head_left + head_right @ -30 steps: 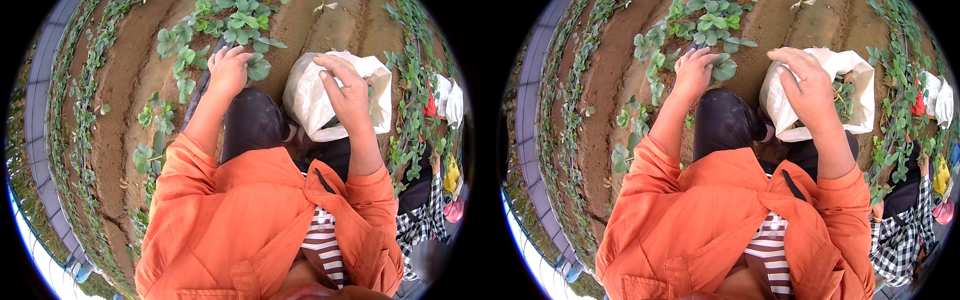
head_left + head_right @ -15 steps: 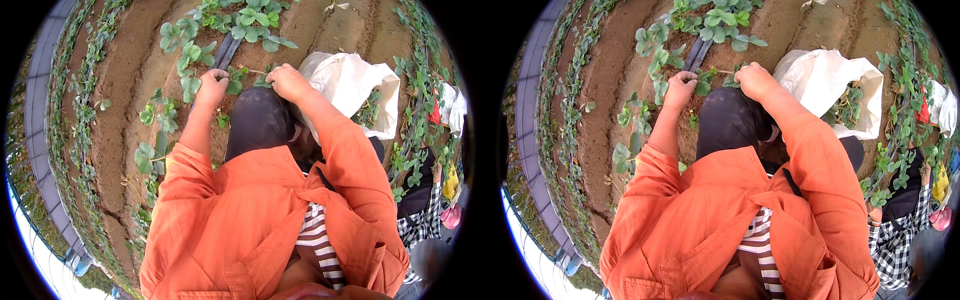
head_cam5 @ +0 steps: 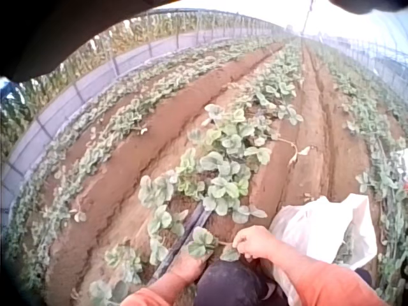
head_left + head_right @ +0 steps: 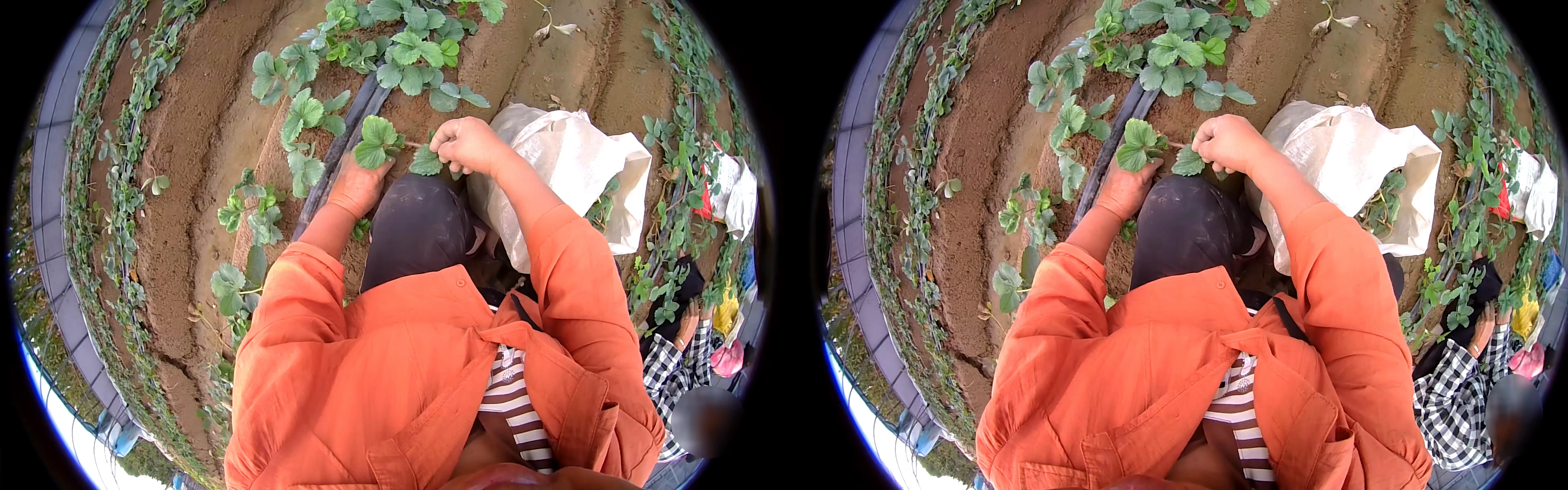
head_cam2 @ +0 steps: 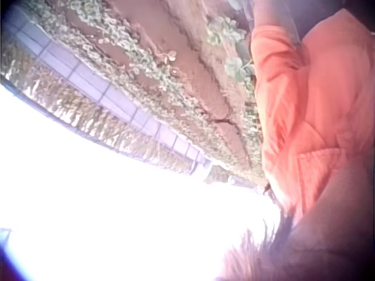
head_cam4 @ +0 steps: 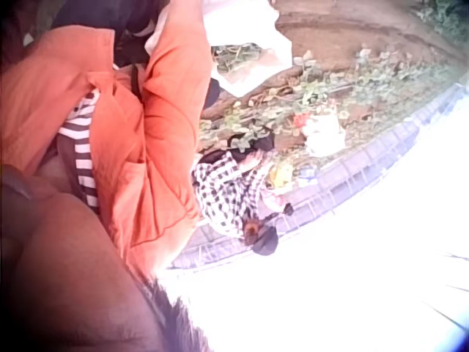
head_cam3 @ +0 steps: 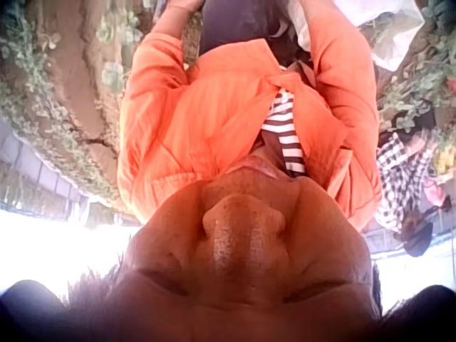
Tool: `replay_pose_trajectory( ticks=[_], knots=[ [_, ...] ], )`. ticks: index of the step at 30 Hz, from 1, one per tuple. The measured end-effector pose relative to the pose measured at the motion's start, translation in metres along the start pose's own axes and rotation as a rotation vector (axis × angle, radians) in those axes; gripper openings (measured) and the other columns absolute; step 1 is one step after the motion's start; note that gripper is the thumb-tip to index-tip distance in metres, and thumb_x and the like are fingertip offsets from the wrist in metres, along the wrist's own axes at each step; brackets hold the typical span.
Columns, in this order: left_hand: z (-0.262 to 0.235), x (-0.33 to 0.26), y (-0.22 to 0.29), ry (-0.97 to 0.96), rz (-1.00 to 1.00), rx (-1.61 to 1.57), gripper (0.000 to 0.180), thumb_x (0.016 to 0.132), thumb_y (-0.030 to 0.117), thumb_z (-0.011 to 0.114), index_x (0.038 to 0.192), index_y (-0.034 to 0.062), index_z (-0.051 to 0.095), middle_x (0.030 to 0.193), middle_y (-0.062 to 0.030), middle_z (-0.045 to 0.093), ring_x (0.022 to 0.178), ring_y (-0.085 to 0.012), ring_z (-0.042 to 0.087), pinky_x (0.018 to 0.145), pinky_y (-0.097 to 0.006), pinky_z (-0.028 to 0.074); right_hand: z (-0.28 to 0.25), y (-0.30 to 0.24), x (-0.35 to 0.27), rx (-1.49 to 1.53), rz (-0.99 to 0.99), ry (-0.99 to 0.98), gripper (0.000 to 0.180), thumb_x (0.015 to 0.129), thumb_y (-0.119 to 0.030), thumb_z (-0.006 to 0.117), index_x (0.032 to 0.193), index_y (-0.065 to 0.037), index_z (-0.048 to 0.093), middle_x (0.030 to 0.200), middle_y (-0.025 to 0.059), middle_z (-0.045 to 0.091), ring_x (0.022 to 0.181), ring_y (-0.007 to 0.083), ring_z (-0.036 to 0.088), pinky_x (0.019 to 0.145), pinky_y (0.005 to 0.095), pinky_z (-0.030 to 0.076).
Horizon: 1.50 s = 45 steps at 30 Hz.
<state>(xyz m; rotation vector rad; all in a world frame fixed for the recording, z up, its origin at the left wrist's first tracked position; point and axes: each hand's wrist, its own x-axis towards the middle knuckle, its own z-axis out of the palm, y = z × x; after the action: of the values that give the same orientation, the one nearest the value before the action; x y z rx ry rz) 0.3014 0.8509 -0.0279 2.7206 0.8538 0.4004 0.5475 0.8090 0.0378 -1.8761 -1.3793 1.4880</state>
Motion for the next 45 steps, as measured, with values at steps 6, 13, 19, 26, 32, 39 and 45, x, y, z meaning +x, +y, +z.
replay_pose_trajectory(
  ticks=[6, 13, 19, 26, 32, 39, 45],
  knots=[
    [0.01, 0.004, -0.002, 0.011, -0.013, 0.088, 0.029, 0.076, 0.015, 0.058, 0.104, 0.0142, 0.062, 0.106, -0.0104, 0.06, 0.103, -0.0319, 0.052, 0.087, -0.044, 0.04, -0.048, -0.022, 0.017, 0.42, -0.003, 0.421, 0.021, 0.08, -0.01, 0.058, 0.1, -0.005, 0.065, 0.079, 0.0008, 0.063, 0.055, 0.007, 0.052, 0.047, 0.0221, 0.041],
    [0.008, 0.012, 0.002, -0.144, -0.076, 0.074, 0.023, 0.076, 0.021, 0.058, 0.098, 0.0161, 0.062, 0.103, -0.0075, 0.059, 0.103, -0.0287, 0.052, 0.088, -0.045, 0.037, -0.065, -0.022, 0.08, 0.01, 0.157, 0.269, 0.024, 0.084, -0.011, 0.058, 0.106, -0.005, 0.066, 0.086, 0.0056, 0.066, 0.063, 0.0145, 0.06, 0.054, 0.0283, 0.05],
    [0.01, 0.01, -0.002, -0.153, -0.042, 0.117, 0.024, 0.076, 0.021, 0.056, 0.099, 0.0161, 0.064, 0.108, -0.0069, 0.06, 0.105, -0.0292, 0.051, 0.092, -0.045, 0.035, -0.08, -0.023, 0.118, 0.519, -0.175, 0.925, 0.02, 0.083, -0.002, 0.055, 0.1, -0.002, 0.066, 0.091, 0.0043, 0.065, 0.072, 0.0108, 0.057, 0.064, 0.0244, 0.048],
    [0.012, 0.011, -0.004, -0.208, -0.053, 0.072, 0.03, 0.075, 0.02, 0.056, 0.104, 0.0157, 0.062, 0.108, -0.0072, 0.059, 0.105, -0.03, 0.051, 0.091, -0.046, 0.035, -0.015, -0.009, 0.081, -0.474, -0.719, 0.49, 0.021, 0.074, -0.006, 0.059, 0.094, -0.011, 0.065, 0.096, 0.006, 0.065, 0.1, 0.026, 0.059, 0.091, 0.0382, 0.043],
    [0.012, 0.012, -0.005, -0.202, -0.042, 0.121, 0.036, 0.076, 0.02, 0.055, 0.112, 0.0182, 0.057, 0.108, -0.0063, 0.058, 0.104, -0.0294, 0.051, 0.089, -0.046, 0.036, -0.012, 0.013, 0.076, -0.107, -0.625, 0.408, 0.023, 0.075, 0.001, 0.053, 0.093, -0.008, 0.064, 0.098, 0.0052, 0.066, 0.089, 0.0205, 0.064, 0.08, 0.0348, 0.049],
    [0.013, 0.01, -0.006, -0.21, -0.029, 0.13, 0.035, 0.077, 0.021, 0.055, 0.111, 0.0188, 0.058, 0.109, -0.0061, 0.057, 0.103, -0.0292, 0.049, 0.09, -0.045, 0.035, -0.085, 0.015, 0.126, 0.664, 0.156, 0.16, 0.018, 0.086, -0.004, 0.049, 0.1, 0.004, 0.059, 0.087, 0.0144, 0.063, 0.058, 0.0174, 0.061, 0.045, 0.0265, 0.05],
    [0.013, 0.011, -0.005, -0.218, -0.024, 0.136, 0.036, 0.075, 0.022, 0.057, 0.11, 0.0187, 0.058, 0.111, -0.0062, 0.056, 0.104, -0.0307, 0.048, 0.09, -0.046, 0.035, -0.101, -0.009, 0.161, 0.236, 0.098, 0.001, 0.016, 0.084, -0.007, 0.056, 0.096, 0.003, 0.061, 0.078, 0.007, 0.063, 0.055, 0.0132, 0.057, 0.043, 0.0252, 0.046]
  ],
)
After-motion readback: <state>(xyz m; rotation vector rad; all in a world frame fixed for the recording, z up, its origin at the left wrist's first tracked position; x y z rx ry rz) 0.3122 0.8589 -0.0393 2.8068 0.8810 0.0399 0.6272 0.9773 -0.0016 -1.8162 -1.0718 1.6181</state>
